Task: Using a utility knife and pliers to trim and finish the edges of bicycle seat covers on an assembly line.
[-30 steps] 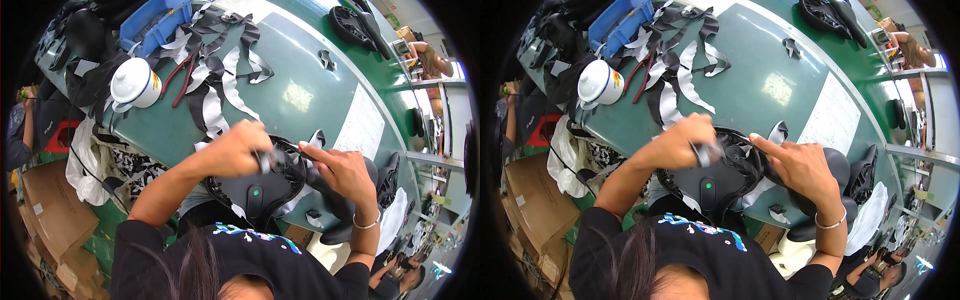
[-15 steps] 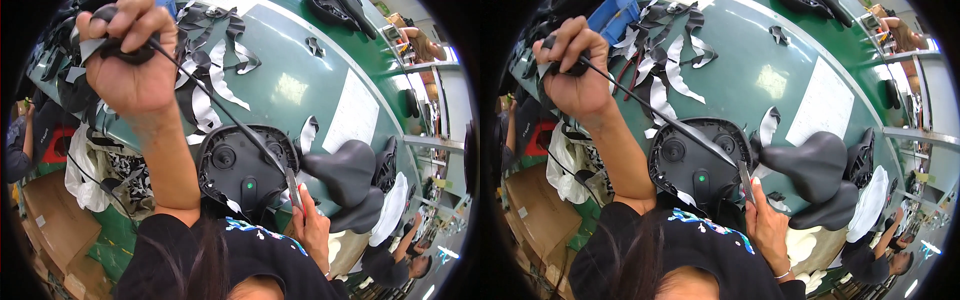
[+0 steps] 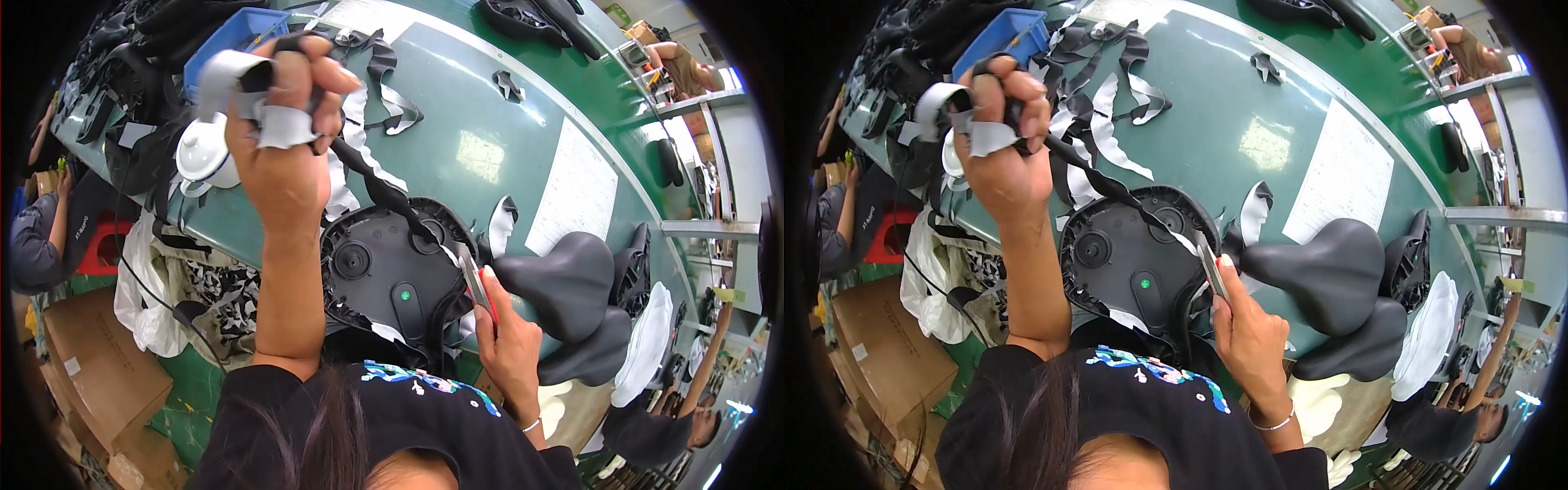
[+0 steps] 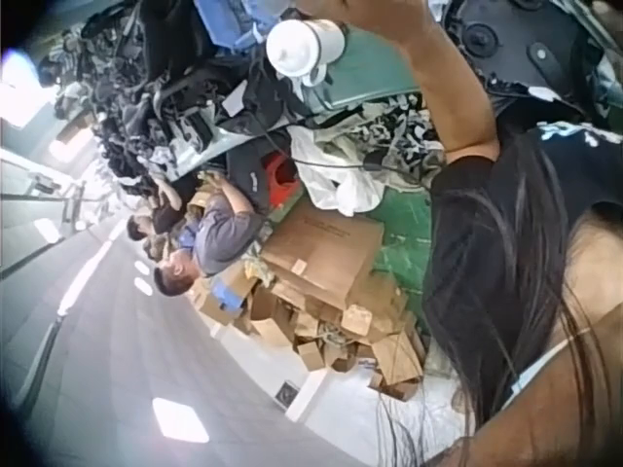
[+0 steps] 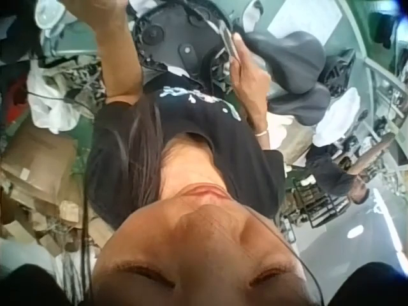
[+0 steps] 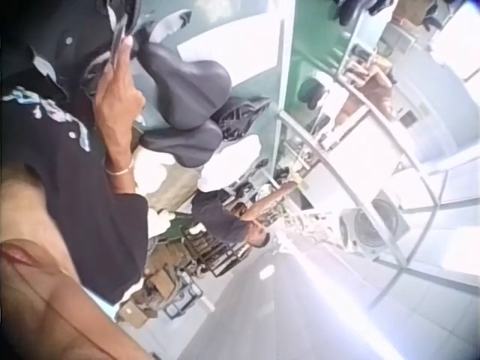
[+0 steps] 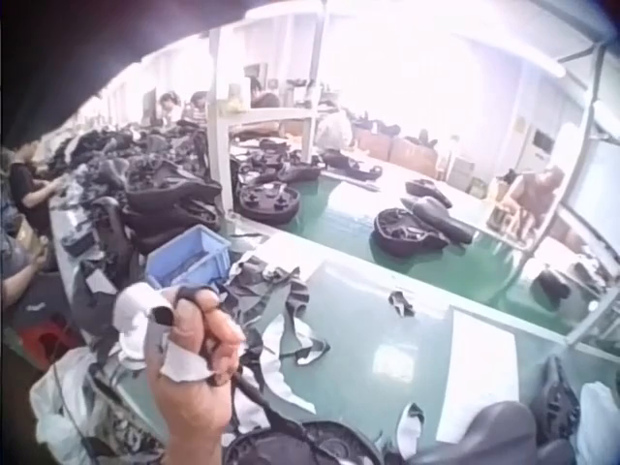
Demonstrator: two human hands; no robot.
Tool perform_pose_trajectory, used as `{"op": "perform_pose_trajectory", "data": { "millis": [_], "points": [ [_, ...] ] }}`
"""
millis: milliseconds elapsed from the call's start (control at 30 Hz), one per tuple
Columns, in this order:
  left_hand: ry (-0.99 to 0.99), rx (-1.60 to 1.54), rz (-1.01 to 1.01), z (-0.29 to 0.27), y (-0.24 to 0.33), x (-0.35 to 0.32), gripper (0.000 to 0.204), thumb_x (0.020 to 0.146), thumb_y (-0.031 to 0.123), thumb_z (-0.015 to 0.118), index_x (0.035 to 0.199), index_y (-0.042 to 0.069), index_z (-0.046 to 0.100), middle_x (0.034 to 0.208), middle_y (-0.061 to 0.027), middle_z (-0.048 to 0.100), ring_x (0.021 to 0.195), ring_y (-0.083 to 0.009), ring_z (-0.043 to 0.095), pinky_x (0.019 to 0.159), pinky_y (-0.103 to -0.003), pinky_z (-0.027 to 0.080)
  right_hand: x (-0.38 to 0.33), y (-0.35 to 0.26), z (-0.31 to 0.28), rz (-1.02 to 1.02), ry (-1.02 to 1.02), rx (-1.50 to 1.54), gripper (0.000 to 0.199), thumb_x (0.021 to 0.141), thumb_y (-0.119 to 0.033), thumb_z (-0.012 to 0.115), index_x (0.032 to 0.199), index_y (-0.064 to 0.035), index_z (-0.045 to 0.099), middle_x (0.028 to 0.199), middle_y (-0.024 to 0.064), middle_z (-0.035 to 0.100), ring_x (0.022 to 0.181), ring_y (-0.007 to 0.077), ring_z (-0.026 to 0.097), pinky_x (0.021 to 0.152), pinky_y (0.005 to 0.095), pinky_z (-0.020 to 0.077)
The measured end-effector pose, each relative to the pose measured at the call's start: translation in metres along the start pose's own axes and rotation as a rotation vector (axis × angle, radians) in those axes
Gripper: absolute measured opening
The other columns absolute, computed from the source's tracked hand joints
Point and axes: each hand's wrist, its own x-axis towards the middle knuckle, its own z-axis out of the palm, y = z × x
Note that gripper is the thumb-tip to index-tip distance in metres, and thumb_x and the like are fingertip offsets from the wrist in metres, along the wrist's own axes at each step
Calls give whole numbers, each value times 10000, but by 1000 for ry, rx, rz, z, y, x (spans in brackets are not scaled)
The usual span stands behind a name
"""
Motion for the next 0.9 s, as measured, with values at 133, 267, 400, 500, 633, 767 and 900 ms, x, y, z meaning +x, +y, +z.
{"op": "perform_pose_trajectory", "data": {
  "millis": [133, 267, 400, 500, 633, 767, 900],
  "points": [
    [406, -29, 281, -17, 26, 26, 230, 947, 231, 525, 964, 4, 555, 683, -36, 537, 450, -64, 372, 403, -192, 268, -9, -9, -9, -13, -186, -374, 542, 860, -141, 586, 1381, -169, 439, 706, 124, 642, 530, 314, 594, 473, 398, 430],
    [123, 136, 269, -53, 67, 50, 93, 867, 91, 525, 893, 9, 560, 716, -57, 529, 510, -134, 456, 453, -257, 363, -21, -8, -7, -17, -257, -36, 536, 864, -153, 605, 1370, -134, 429, 831, 163, 665, 633, 354, 630, 554, 412, 480],
    [-1092, 1126, -290, -33, -17, -19, 405, 808, 341, 692, 1037, 14, 626, 838, -176, 654, 790, -328, 642, 731, -402, 492, -9, 17, 24, 184, -4, 396, 544, 865, -153, 653, 1340, -58, 405, 918, 159, 648, 703, 269, 660, 613, 359, 506],
    [-1124, 712, -670, -57, -50, -32, 398, 818, 341, 697, 999, -9, 644, 906, -171, 651, 875, -278, 628, 785, -351, 474, 17, 15, 22, 151, 69, 488, 508, 863, -126, 649, 1311, -32, 429, 838, 86, 618, 642, 159, 614, 569, 288, 491],
    [-348, 596, -820, -68, -78, 17, 340, 867, 333, 669, 947, 7, 613, 783, -41, 605, 733, -95, 537, 656, -250, 439, 66, 47, -23, -53, 496, 339, 306, 901, -59, 564, 1191, -20, 477, 766, 21, 513, 518, 68, 486, 460, 200, 407],
    [157, 306, -670, -23, -137, 40, 234, 897, 163, 601, 1042, 9, 500, 829, -78, 595, 554, -142, 589, 460, -271, 447, 146, 53, -71, -19, 514, 418, 383, 843, -111, 664, 1184, -18, 516, 812, 10, 520, 556, 52, 476, 487, 197, 398],
    [-1078, 704, -271, 20, -159, -13, 476, 668, 31, 637, 1112, 121, 492, 1054, -73, 565, 939, -246, 614, 721, -353, 516, 291, 93, -78, 25, 363, 467, 331, 787, -182, 696, 1070, -38, 604, 722, -19, 545, 555, 50, 469, 482, 212, 375]
  ]
}}
